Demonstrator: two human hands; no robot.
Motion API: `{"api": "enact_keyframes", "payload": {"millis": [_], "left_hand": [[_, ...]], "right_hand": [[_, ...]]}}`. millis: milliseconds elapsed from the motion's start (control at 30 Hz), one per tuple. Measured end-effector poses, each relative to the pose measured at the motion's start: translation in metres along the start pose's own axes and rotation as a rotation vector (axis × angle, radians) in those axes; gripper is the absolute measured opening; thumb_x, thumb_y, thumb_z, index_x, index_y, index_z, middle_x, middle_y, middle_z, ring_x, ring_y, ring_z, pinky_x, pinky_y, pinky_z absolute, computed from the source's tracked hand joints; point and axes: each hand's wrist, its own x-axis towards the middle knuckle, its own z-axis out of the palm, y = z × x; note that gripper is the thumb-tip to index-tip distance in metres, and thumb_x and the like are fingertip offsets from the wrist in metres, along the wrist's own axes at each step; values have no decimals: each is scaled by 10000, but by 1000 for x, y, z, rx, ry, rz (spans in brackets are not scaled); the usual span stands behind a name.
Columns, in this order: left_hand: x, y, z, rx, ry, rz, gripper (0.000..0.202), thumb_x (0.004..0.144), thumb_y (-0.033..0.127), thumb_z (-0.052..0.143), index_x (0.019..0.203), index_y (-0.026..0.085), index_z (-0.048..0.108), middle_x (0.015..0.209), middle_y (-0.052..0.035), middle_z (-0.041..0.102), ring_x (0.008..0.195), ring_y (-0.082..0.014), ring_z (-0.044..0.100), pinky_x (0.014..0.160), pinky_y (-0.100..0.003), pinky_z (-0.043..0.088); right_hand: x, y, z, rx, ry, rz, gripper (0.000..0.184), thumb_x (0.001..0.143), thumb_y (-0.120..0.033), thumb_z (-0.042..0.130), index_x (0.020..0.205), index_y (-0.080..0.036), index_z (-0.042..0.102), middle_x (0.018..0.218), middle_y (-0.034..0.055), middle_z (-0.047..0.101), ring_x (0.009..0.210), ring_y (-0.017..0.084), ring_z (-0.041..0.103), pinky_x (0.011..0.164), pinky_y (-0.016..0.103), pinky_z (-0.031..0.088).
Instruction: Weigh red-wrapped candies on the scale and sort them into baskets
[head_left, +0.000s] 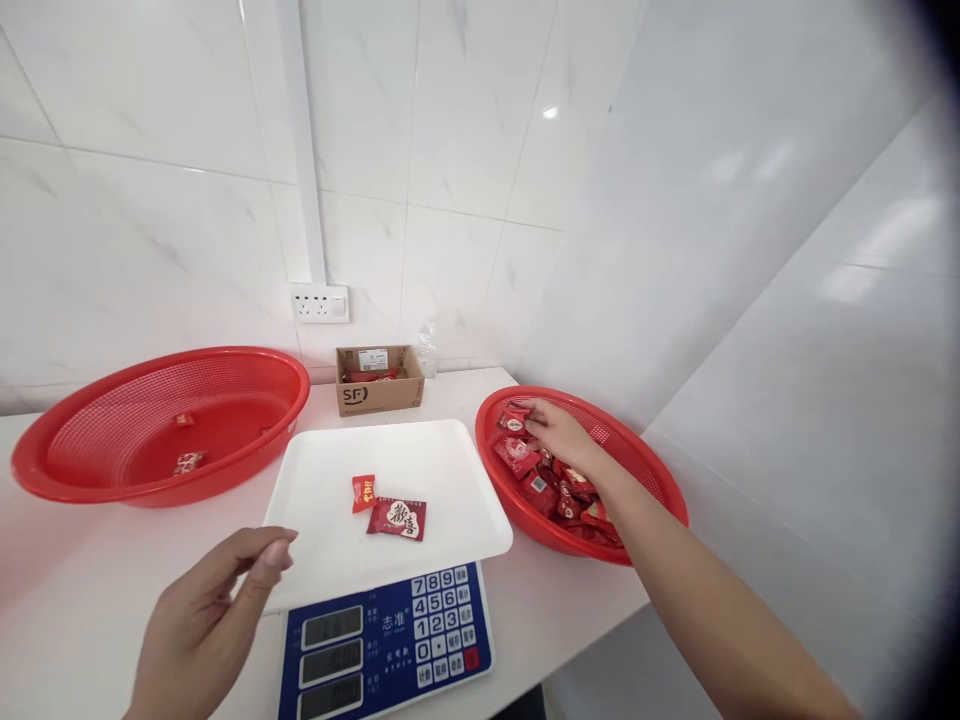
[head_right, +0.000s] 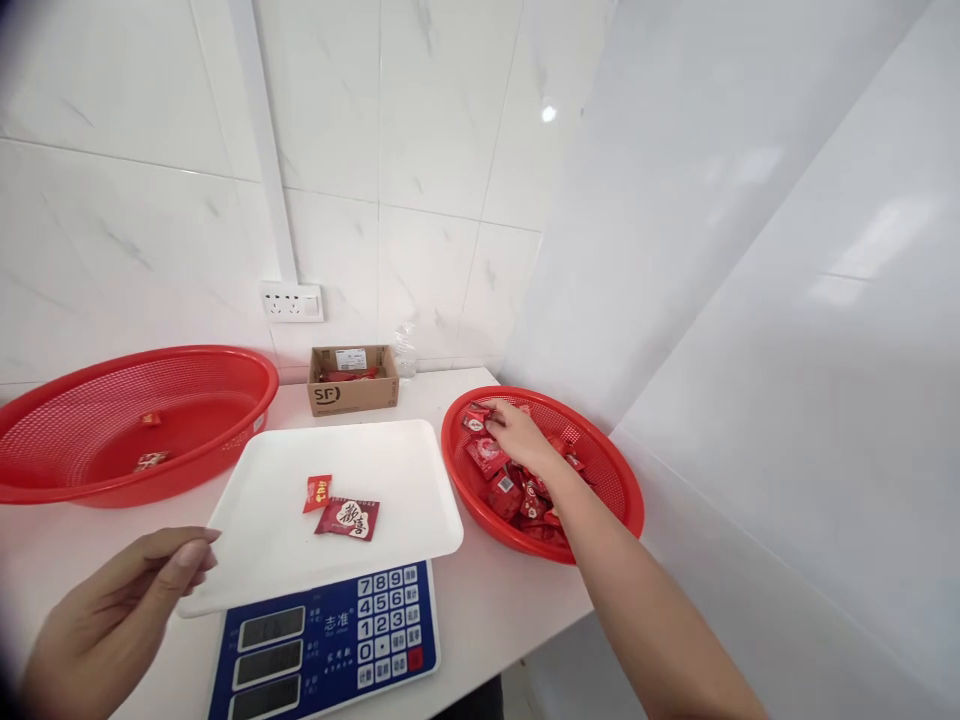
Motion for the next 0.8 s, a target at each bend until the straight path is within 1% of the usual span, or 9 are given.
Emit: {"api": "enact_keyframes", "payload": {"millis": [100,167,267,367,433,533,633,700,800], "left_hand": [[-1,13,8,-162,-169,-14,283,831,479,526,935,231,615,777,-20,674,675,-167,656,588,-246,544],[-3,27,16,-239,-270,-4,263,861,428,500,1025,238,580,893,-43,666,765,-180,652,571,-250,542],[-5,46,28,-317,-408,32,294,869,355,505,1151,273,514,1002,-49,627,823,-176,627,540,-235,524],[-5,55,38,-358,-437,95,414,833,307,577,1231,307,465,1082,-44,581,859,-164,593,647,-270,536],[-3,56,41,-333,-414,94,422,829,286,588,1235,312,478,1048,-33,571,840,-156,574,692,-287,524],[-2,52,39,-314,-411,37,357,858,256,539,1210,316,527,997,-20,578,821,-150,562,697,-282,501],[-1,50,37,-367,-456,-41,358,859,247,526,1211,310,543,1035,-24,604,863,-163,572,703,-279,494],[-1,52,36,-407,-480,-82,349,848,248,538,1192,300,563,1049,-24,620,875,-168,578,725,-286,492],[-1,55,38,-477,-532,-113,319,829,234,559,1142,292,592,1037,-13,635,884,-168,584,755,-293,488]], "right_hand": [[-36,-31,21,205,-41,-59,314,867,-231,447,1176,-244,503,1113,55,644,916,175,636,677,309,561],[-60,-51,45,539,-102,-95,305,807,-277,563,1109,-238,540,1043,57,665,888,193,637,624,306,557],[-92,-73,89,744,-190,-127,293,791,-349,619,1055,-239,561,1005,52,676,841,185,638,593,294,546],[-111,-86,127,862,-246,-89,286,798,-381,625,1040,-247,552,1019,45,662,845,177,637,641,305,541],[-116,-89,144,928,-253,-51,284,801,-381,628,1039,-257,535,1040,38,647,866,174,636,680,313,538],[-117,-89,152,952,-277,0,352,816,-383,617,1130,-292,487,1096,34,618,895,167,629,705,316,538],[-116,-86,147,889,-288,-18,476,830,-390,602,1260,-337,404,1133,34,591,938,162,609,727,318,544],[-117,-83,142,836,-277,-53,482,839,-407,585,1276,-338,394,1139,39,574,950,167,600,734,330,553],[-117,-82,138,765,-248,-71,433,835,-431,577,1222,-315,422,1117,44,551,947,179,596,698,331,569]]}}
